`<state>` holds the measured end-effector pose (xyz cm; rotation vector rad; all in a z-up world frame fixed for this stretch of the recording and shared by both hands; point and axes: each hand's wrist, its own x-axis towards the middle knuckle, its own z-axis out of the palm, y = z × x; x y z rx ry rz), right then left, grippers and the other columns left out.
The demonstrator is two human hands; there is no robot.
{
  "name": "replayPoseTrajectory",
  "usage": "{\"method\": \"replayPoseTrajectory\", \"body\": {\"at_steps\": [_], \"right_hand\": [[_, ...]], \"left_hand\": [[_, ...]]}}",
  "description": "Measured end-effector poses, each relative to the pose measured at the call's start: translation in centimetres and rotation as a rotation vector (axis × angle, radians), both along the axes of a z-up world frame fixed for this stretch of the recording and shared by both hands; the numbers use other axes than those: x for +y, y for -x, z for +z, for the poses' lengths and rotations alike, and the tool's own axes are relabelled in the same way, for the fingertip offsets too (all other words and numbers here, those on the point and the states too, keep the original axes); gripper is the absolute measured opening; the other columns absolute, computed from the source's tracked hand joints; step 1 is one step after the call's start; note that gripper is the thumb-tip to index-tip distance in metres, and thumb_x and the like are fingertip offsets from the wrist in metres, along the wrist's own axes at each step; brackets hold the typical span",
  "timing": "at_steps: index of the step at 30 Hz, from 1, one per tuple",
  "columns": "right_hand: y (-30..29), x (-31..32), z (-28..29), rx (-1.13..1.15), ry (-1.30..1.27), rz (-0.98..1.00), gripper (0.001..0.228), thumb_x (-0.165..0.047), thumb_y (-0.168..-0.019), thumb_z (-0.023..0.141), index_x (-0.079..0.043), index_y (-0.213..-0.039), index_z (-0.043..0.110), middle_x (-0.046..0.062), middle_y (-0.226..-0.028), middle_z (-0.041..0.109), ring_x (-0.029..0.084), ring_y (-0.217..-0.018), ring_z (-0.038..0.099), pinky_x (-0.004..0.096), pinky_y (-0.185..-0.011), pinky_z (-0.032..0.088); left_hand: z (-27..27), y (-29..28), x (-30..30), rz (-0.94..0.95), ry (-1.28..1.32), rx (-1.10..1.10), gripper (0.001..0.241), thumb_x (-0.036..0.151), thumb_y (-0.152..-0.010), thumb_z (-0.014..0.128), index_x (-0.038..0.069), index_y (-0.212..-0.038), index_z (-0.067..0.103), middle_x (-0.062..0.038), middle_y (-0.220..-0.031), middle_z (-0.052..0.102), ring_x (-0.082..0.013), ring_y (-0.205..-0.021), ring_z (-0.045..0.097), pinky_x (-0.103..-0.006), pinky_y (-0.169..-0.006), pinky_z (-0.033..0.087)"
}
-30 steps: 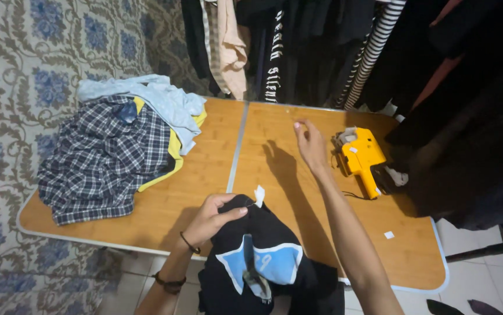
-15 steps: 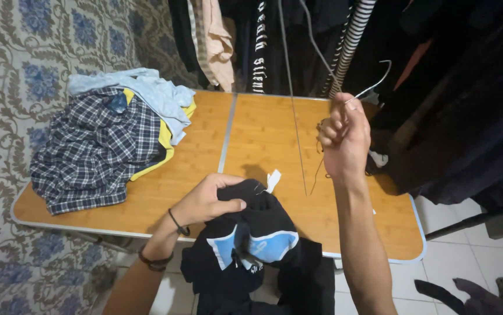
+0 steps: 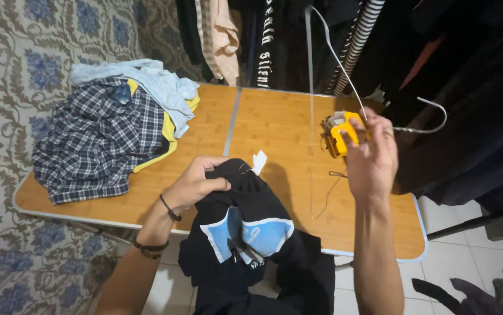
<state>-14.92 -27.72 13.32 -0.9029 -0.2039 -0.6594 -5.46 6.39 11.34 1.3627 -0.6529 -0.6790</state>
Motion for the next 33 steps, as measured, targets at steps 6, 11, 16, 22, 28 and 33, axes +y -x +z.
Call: {"method": "replayPoseTrajectory", "body": {"at_steps": [6, 11, 16, 22, 28, 33], "right_hand": [[2.7, 1.7, 4.8, -0.078, 1.12, -0.763, 0.037, -0.025, -0.115, 0.04, -0.002, -0.087, 0.051, 0.011, -0.112, 0.062, 0.035, -0.125, 0.052, 0.05, -0.117, 0.021], [0.8, -2.4, 1.3, 0.012, 0.877, -0.326, 0.04, -0.035, -0.118, 0.045, -0.007, -0.089, 0.048, 0.003, -0.071, 0.052, 0.014, -0.075, 0.046, 0.025, -0.065, 0.035], [-2.9, -1.6, 3.6, 0.151, 0.189, 0.01, 0.036, -0.039, -0.114, 0.047, -0.018, -0.086, 0.043, -0.006, -0.061, 0.029, 0.007, -0.049, 0.023, 0.026, -0.045, 0.02], [-4.2, 2.6, 6.3, 0.034, -0.084, 0.352, 0.036, -0.047, -0.113, 0.045, -0.019, -0.091, 0.046, -0.009, -0.063, 0.023, 0.005, -0.048, 0.019, 0.024, -0.041, 0.017], [-5.9, 9.9, 2.6, 0.262, -0.002, 0.264, 0.04, -0.047, -0.107, 0.05, -0.018, -0.08, 0.042, -0.007, -0.06, 0.032, 0.008, -0.045, 0.026, 0.026, -0.04, 0.023], [-6.2, 11.2, -3.9, 0.295, 0.063, 0.296, 0.035, -0.04, -0.107, 0.053, -0.017, -0.083, 0.045, -0.006, -0.061, 0.036, 0.006, -0.047, 0.03, 0.025, -0.042, 0.024]], "left_hand": [[-0.3, 0.1, 0.2, -0.01, 0.008, 0.032, 0.043, -0.007, -0.08, 0.062, -0.008, -0.123, 0.069, -0.005, -0.105, 0.075, -0.0089, -0.091, 0.069, -0.0232, -0.081, 0.054], [-1.4, -0.1, 0.7, -0.03, 0.004, -0.045, 0.043, -0.007, -0.081, 0.063, -0.007, -0.124, 0.07, -0.004, -0.103, 0.074, -0.0083, -0.089, 0.067, -0.0231, -0.079, 0.053], [0.2, 0.5, 0.6, -0.018, -0.085, -0.089, 0.036, -0.002, -0.083, 0.069, -0.006, -0.118, 0.072, -0.003, -0.099, 0.075, -0.0088, -0.088, 0.068, -0.0237, -0.079, 0.054], [1.8, 1.4, 0.0, -0.151, -0.12, -0.235, 0.035, 0.001, -0.085, 0.072, -0.006, -0.119, 0.072, -0.002, -0.103, 0.074, -0.0079, -0.094, 0.066, -0.0248, -0.084, 0.053], [3.5, 3.3, 0.7, -0.095, -0.191, -0.345, 0.039, 0.004, -0.083, 0.074, -0.003, -0.121, 0.071, -0.004, -0.106, 0.077, -0.0093, -0.097, 0.068, -0.0255, -0.088, 0.054], [3.4, 3.1, 2.0, -0.074, -0.129, -0.297, 0.035, 0.003, -0.084, 0.074, -0.004, -0.118, 0.072, -0.004, -0.106, 0.075, -0.0094, -0.097, 0.066, -0.0264, -0.088, 0.053]]}}
